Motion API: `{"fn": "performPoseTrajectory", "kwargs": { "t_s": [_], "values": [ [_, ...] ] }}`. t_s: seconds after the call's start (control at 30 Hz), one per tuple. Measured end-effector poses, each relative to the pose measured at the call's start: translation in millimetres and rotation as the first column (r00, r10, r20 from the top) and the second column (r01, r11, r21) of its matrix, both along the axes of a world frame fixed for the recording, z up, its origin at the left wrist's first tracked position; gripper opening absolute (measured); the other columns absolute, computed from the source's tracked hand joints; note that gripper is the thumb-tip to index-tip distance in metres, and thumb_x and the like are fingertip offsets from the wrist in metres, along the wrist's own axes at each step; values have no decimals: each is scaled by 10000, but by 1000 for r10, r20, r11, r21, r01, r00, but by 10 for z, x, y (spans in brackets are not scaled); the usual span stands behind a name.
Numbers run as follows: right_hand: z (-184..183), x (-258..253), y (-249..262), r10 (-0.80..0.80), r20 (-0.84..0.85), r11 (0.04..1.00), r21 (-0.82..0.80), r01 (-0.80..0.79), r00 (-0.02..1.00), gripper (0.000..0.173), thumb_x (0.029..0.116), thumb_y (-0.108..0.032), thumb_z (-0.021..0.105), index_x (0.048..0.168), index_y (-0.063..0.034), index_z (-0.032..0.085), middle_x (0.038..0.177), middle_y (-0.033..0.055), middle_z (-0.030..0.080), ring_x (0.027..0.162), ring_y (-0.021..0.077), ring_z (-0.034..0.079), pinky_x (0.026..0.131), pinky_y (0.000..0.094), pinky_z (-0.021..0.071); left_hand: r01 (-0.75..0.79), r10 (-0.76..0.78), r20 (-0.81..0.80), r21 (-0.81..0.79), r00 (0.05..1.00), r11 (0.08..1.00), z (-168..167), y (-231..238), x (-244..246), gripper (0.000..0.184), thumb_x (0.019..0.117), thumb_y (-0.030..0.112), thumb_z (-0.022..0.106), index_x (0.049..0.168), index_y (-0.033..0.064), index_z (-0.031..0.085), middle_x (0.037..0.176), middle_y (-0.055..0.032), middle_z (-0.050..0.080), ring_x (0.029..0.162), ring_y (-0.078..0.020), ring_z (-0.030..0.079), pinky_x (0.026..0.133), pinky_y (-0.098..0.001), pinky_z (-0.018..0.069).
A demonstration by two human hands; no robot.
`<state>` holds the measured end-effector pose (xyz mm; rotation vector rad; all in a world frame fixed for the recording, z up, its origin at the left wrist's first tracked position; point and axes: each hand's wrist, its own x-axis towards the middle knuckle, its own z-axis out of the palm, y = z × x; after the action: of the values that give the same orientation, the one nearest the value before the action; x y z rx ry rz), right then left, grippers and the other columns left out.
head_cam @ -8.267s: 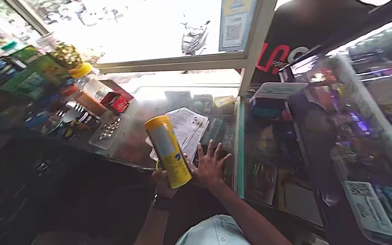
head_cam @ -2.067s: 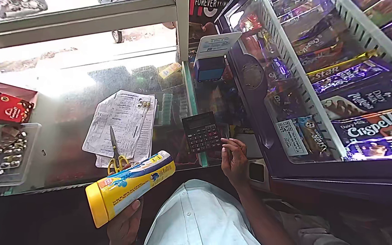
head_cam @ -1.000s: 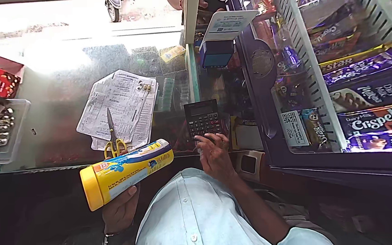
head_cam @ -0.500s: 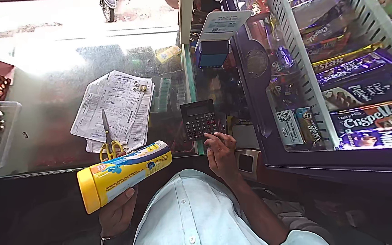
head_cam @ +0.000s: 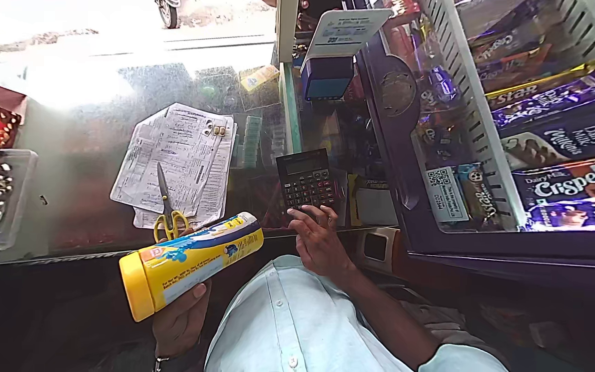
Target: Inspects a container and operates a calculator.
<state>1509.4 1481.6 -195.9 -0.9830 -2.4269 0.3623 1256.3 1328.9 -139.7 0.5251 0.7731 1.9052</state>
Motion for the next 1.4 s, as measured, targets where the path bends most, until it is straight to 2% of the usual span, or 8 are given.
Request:
{"fn": "performPoseTrajectory", "kwargs": {
  "t_s": [0.23,0.47,0.67,0.8,0.97,1.17,1.3,1.4],
  "values": [
    [14,195,57,-243,-69,970,0,244,967,329,1018,-221,343,1078,-188,665,1243,-7,710,1294,279,544,1098,540,299,-13,13,26,-24,1000,1000,-41,-9,-31,547,780,-43,789,1304,45,660,1313,-163,669,1242,-286,635,1095,-479,494],
    [223,39,-43,-4,-461,997,-68,-31,887,170,1040,-205,487,1003,-128,634,1198,47,704,1226,197,595,1073,337,452,42,-41,-67,15,997,999,10,114,15,641,789,-18,791,1392,69,594,1419,-132,602,1311,-265,579,1111,-457,478],
    [540,-410,-2,230,-351,931,-193,-311,908,764,841,-496,800,1471,-167,520,1518,125,516,1436,287,453,1200,494,360,135,-121,-182,63,976,989,68,302,23,816,778,44,829,1500,78,451,1527,-156,487,1374,-305,513,1124,-480,459],
    [615,-545,222,207,-450,910,-239,-340,869,804,729,-389,902,1414,-109,587,1358,157,616,1298,277,569,1095,418,493,77,-76,-36,13,996,997,113,463,129,422,813,91,798,1227,111,718,1219,-96,727,1148,-222,691,1004,-455,562],
    [721,-712,627,198,-494,896,-259,-360,847,837,697,-400,897,1419,-139,562,1343,88,609,1270,200,567,1068,388,498,87,-105,172,108,979,990,67,858,5,312,795,68,790,1103,82,747,1122,-136,747,1070,-272,717,957,-503,572],
    [971,-928,533,135,-244,990,74,-120,961,644,809,-306,805,1412,-214,599,1381,96,631,1284,346,578,1031,597,452,1,-8,-97,-71,995,997,358,1015,67,367,746,2,825,1095,69,734,1060,-81,764,1002,-182,733,919,-403,600],
    [971,-1028,447,45,-442,995,-64,-82,896,816,735,-416,843,1425,-90,551,1267,105,684,1165,259,657,991,476,540,-30,18,-320,-35,947,999,575,1037,258,951,674,61,930,1448,85,379,1273,-78,669,1142,-216,679,966,-428,594],
    [1036,-959,657,-119,-670,927,-340,-160,733,935,703,-349,906,1405,80,462,1215,128,691,1111,128,681,965,320,581,242,-153,-364,213,919,946,615,986,155,1177,814,136,849,1637,236,14,1675,-114,249,1495,-361,351,1183,-546,391]
  ]
}}
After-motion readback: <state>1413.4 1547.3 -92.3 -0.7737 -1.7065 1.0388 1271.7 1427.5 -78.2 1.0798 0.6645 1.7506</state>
